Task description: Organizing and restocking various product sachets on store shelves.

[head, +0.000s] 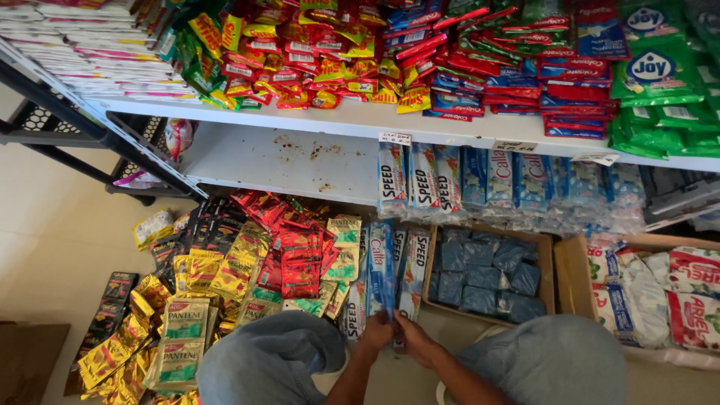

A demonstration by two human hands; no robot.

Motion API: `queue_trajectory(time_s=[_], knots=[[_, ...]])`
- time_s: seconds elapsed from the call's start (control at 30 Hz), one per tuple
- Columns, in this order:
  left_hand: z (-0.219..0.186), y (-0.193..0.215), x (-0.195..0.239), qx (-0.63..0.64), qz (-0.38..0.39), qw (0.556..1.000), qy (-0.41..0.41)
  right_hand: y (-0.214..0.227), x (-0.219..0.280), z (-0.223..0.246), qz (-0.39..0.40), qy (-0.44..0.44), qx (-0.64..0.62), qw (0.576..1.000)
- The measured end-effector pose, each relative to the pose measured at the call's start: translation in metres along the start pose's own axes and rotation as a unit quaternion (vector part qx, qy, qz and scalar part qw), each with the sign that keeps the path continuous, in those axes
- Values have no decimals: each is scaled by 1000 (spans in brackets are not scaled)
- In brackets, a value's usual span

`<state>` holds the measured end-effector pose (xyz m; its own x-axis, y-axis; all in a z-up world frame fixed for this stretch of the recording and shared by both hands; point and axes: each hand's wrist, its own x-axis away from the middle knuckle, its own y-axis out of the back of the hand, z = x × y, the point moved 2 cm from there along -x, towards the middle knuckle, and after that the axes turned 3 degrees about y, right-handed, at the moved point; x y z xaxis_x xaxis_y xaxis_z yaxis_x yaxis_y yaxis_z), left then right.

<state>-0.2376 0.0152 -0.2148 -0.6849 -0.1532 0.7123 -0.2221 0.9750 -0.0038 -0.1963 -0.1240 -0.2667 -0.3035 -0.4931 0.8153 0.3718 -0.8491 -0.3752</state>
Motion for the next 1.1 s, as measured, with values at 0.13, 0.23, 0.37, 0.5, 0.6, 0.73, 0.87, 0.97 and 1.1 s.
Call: queue_trajectory(time_s=[0.13,0.23,0.37,0.5,0.6,0.73,0.87,0.97,1.1], knots=[[9,1,-5,-21,-21,999,-39,-8,15,6,-18,-11,42,999],[-5,1,16,-130,-42,985,-104,-23,31,10,-45,-27,93,994],[10,2,0,-228,-100,957,-146,-25,29,9,-57,-39,72,995],[-13,-1,20,-201,-141,957,-153,-16,21,8,-66,-32,-10,997],[-31,-4,29,-213,-176,951,-138,-25,42,26,-87,-31,-35,995],[-64,-5,49,-197,-233,944,-124,-30,47,33,-105,-22,-41,993],[-40,3,11,-157,-244,945,-150,-37,60,41,-108,6,-33,994],[-15,7,-29,-132,-251,946,-157,-43,75,50,-107,52,-3,993],[-47,1,-5,-6,-186,975,-118,-32,68,49,-126,62,-67,988]])
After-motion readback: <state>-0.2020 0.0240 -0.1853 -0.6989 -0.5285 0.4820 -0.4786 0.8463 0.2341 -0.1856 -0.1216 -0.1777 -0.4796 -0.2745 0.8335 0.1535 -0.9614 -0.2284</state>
